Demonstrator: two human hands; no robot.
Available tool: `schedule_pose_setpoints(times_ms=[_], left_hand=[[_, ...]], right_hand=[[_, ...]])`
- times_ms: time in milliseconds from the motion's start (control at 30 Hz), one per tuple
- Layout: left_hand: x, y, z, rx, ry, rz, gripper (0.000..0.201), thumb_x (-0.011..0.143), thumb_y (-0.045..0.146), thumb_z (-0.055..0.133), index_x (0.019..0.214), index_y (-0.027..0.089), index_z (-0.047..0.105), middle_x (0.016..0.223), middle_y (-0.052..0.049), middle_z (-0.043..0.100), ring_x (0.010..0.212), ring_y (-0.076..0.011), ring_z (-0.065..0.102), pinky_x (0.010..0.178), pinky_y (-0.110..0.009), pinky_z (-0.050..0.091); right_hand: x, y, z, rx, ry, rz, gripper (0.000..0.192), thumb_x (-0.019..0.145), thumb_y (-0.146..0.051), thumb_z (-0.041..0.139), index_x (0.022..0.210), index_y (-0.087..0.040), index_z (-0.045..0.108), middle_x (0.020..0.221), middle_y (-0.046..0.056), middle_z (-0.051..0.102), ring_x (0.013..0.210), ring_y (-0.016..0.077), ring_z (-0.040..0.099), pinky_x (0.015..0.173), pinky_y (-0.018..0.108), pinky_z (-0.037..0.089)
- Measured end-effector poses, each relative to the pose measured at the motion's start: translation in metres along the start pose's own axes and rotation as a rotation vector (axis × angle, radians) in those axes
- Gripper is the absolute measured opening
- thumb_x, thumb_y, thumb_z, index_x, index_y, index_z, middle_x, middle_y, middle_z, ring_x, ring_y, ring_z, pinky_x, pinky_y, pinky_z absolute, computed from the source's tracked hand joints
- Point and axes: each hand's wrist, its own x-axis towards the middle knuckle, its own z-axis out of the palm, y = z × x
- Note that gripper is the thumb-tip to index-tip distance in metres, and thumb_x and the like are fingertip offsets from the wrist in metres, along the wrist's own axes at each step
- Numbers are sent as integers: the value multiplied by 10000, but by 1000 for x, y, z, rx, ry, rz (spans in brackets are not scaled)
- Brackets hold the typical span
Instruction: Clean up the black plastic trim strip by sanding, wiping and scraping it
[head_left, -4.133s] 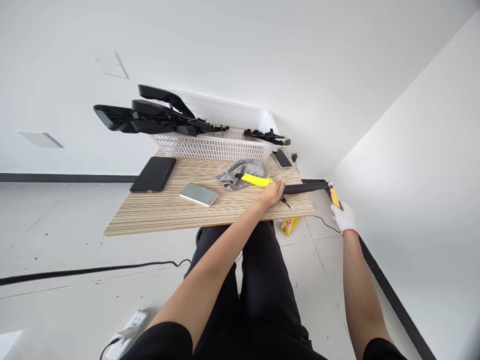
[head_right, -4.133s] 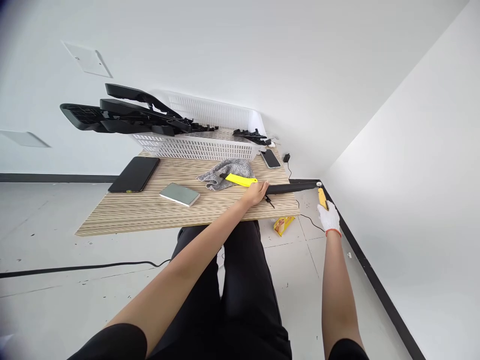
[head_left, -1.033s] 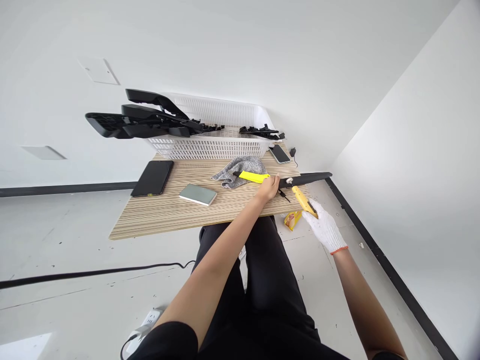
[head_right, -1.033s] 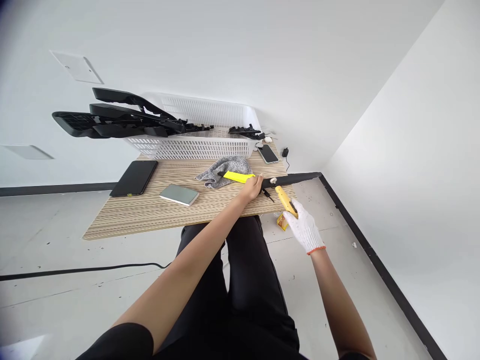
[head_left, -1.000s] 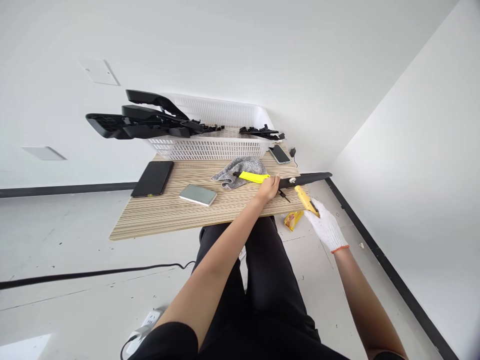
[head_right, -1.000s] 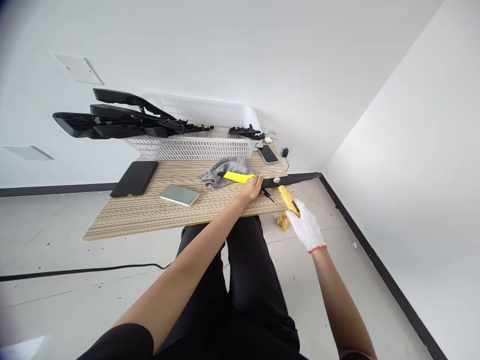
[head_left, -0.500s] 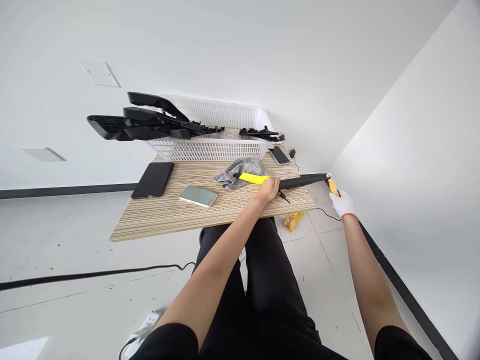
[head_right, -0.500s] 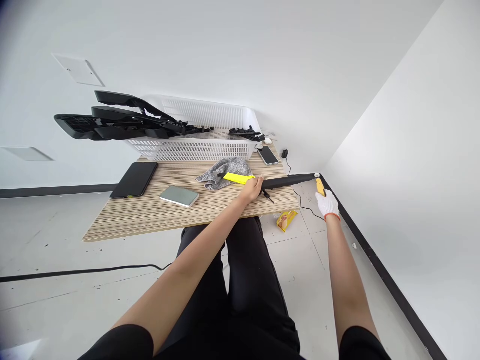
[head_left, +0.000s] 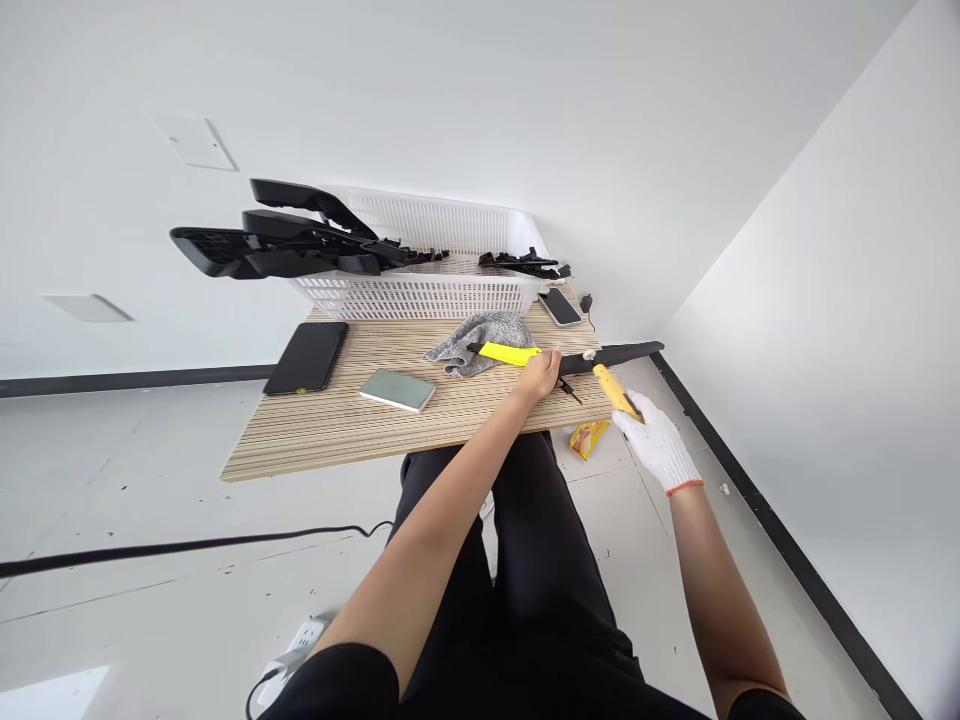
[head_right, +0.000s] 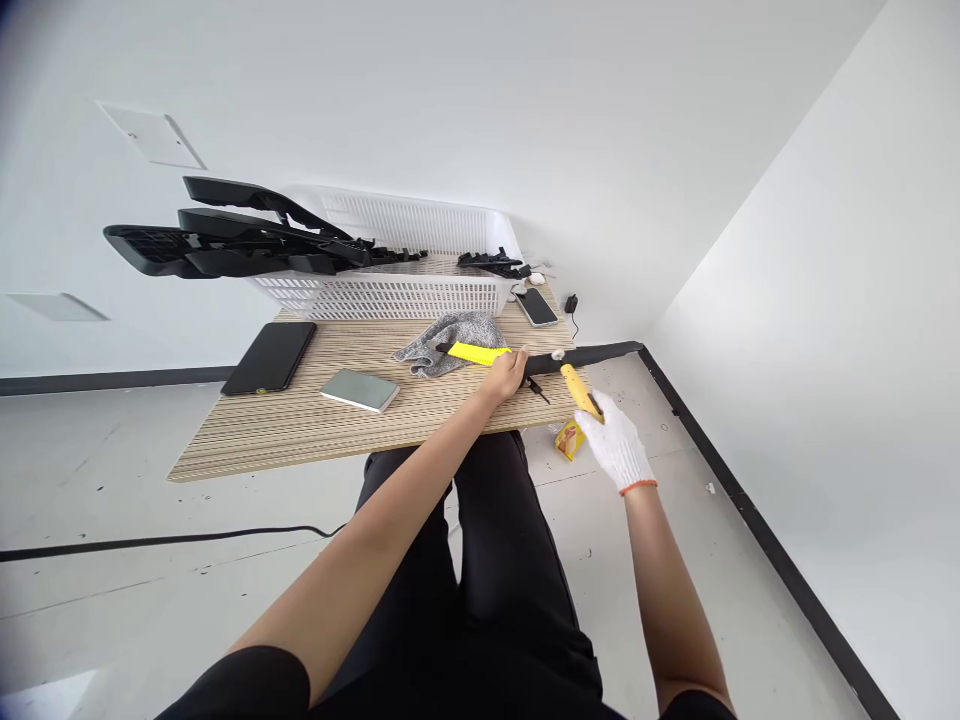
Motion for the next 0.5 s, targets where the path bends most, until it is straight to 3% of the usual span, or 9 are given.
schedule_pose_setpoints(times_ms=[100,200,300,500], left_hand=[[1,-1,1,7,-23,-14,322,963,434,527,988,135,644,930,-44,675,832,-140,645,810,-352,548],[1,-1,0,10,-42,-29,311,948,395,565,1126,148,627,1105,-77,664,951,-170,653,852,-381,564],[0,-1,0,8,-51,-44,316,948,386,567,1153,152,620,1143,-84,656,986,-181,650,872,-394,562],[0,0,-1,-20,-63,-61,331,945,382,573,1183,154,609,1179,-91,643,1015,-192,645,885,-405,560]], right_hand=[[-11,-13,1,42,-69,-34,630,882,-591,488,1449,-318,468,1251,63,669,942,237,660,813,353,477],[-9,-13,-1,33,-83,-35,630,875,-598,504,1445,-332,473,1279,67,658,1002,259,653,850,369,468],[6,3,-5,-7,-27,43,635,859,-606,515,1438,-349,479,1287,60,654,1039,277,639,865,384,467],[55,48,-22,-50,107,190,613,871,-550,494,1400,-242,507,1262,124,643,1085,292,605,877,397,452]])
